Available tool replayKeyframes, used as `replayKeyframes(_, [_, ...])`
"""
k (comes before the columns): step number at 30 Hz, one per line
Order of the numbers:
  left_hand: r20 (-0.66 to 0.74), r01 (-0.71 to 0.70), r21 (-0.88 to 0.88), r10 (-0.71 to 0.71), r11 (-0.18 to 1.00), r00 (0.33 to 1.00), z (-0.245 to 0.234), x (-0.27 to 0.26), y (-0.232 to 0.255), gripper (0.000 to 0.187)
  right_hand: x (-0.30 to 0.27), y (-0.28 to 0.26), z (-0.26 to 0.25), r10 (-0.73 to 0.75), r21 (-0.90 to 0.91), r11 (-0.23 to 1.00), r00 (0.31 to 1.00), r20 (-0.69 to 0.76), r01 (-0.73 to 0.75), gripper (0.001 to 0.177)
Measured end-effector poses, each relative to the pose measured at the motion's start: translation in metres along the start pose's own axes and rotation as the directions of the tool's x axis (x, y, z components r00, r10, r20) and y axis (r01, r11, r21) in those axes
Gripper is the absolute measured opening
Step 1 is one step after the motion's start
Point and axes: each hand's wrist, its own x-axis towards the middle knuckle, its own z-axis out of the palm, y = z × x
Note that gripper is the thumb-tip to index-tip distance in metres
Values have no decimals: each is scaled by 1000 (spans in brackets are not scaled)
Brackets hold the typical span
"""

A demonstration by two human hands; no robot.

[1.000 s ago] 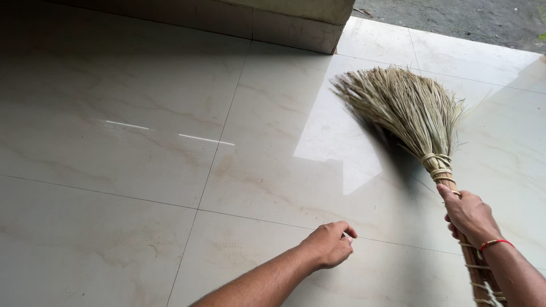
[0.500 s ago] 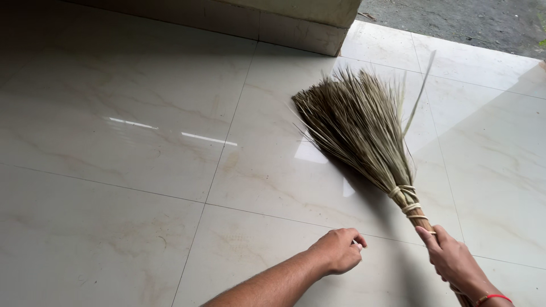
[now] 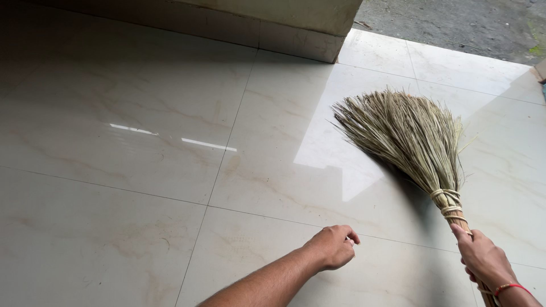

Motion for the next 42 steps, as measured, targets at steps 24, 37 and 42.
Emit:
replayKeyframes(24, [172, 62, -127, -39, 990, 984, 54, 51, 13, 66, -67, -84, 97, -12, 887, 229, 910, 413, -400, 54])
replayKeyframes(37, [294, 126, -691, 118, 712, 948, 65, 47, 26, 27, -65, -84, 54, -214, 943, 192, 926, 311, -272, 49])
replayKeyframes(42, [242, 1, -557, 162, 830, 957, 63, 37, 20, 28, -89, -65, 62, -79, 997, 8, 994, 75, -74, 55])
